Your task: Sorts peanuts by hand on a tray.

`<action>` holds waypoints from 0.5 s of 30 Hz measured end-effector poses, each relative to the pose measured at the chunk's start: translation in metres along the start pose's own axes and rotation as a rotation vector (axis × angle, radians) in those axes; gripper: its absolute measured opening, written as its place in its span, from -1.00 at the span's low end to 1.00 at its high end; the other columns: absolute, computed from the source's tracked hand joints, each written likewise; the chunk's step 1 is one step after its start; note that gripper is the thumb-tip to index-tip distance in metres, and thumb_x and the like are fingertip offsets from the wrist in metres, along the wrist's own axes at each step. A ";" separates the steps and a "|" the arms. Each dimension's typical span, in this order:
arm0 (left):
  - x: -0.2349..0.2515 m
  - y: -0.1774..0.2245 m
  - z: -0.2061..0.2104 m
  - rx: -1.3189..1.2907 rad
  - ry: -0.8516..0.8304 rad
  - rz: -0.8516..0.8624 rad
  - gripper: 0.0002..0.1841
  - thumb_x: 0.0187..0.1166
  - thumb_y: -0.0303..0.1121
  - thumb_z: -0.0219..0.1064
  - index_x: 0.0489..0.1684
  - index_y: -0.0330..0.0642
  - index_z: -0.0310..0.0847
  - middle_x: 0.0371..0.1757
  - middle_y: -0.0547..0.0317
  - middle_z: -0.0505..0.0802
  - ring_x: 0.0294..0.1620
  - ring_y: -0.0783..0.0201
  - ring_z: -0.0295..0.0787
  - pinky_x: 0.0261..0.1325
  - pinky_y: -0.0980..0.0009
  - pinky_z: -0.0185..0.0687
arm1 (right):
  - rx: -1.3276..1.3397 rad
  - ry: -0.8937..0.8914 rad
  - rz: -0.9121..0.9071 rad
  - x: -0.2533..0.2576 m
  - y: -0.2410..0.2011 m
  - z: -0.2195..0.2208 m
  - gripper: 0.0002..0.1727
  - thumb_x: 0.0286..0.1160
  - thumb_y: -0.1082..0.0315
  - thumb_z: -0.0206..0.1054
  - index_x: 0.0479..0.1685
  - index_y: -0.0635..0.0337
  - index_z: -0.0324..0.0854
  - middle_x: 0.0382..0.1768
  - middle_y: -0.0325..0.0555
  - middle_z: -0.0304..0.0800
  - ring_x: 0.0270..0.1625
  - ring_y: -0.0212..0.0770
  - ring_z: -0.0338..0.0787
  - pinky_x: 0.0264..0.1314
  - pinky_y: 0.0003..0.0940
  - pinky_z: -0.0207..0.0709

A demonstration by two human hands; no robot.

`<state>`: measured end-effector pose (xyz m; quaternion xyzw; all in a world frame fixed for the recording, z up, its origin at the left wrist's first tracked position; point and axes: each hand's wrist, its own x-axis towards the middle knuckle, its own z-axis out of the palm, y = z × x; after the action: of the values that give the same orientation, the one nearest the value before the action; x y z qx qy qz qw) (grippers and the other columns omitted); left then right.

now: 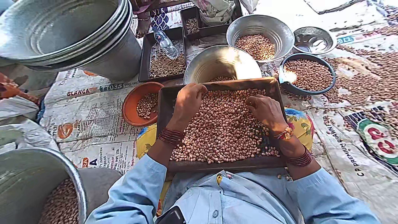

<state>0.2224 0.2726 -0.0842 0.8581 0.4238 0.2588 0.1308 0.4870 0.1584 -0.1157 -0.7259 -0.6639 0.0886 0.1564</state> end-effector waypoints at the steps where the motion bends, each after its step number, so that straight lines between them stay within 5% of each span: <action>1: 0.004 -0.002 0.008 0.002 -0.025 0.022 -0.79 0.67 -0.54 0.23 -0.05 -0.21 0.85 -0.09 -0.08 0.87 -0.01 -0.06 0.85 0.14 -0.05 0.71 | -0.006 -0.012 0.009 0.001 0.001 0.001 -0.84 0.47 0.37 0.49 -0.04 0.10 0.84 -0.13 0.09 0.87 -0.12 0.21 0.86 -0.16 0.28 0.65; 5: 0.012 -0.012 0.042 0.036 -0.054 0.143 -0.77 0.64 -0.57 0.24 -0.01 -0.28 0.87 0.07 -0.12 0.91 0.22 -0.11 0.83 0.35 0.00 0.67 | 0.155 0.060 0.055 -0.004 0.008 0.000 -0.82 0.45 0.36 0.48 -0.03 0.14 0.80 -0.22 0.09 0.86 -0.22 0.16 0.85 -0.22 0.26 0.65; 9: 0.008 -0.012 0.062 0.128 0.014 0.226 -0.84 0.58 -0.61 0.27 -0.19 -0.39 0.82 -0.08 -0.19 0.87 0.13 -0.16 0.82 0.23 0.04 0.72 | 0.323 0.317 0.119 -0.020 0.012 -0.007 -0.75 0.38 0.55 0.37 0.01 0.17 0.55 -0.41 0.05 0.64 -0.53 0.01 0.64 -0.58 -0.03 0.46; 12: 0.002 -0.008 0.059 0.153 -0.016 0.220 -0.89 0.59 -0.60 0.31 -0.17 -0.39 0.78 -0.09 -0.20 0.83 0.09 -0.20 0.79 0.16 -0.01 0.73 | 0.296 0.213 0.066 -0.018 0.010 -0.007 -0.86 0.46 0.48 0.43 -0.06 0.17 0.73 -0.46 0.00 0.67 -0.55 -0.04 0.59 -0.53 -0.05 0.48; 15: 0.005 -0.009 0.048 0.040 -0.030 0.111 -0.88 0.59 -0.52 0.36 -0.11 -0.34 0.82 -0.07 -0.18 0.87 0.07 -0.17 0.83 0.17 -0.10 0.72 | 0.196 0.031 0.068 -0.009 0.000 -0.007 -0.82 0.47 0.47 0.46 -0.01 0.14 0.84 -0.17 0.11 0.83 -0.20 0.14 0.80 -0.16 0.21 0.64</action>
<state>0.2452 0.2819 -0.1268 0.8864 0.3788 0.2444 0.1055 0.4887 0.1484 -0.1104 -0.7306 -0.6244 0.1474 0.2338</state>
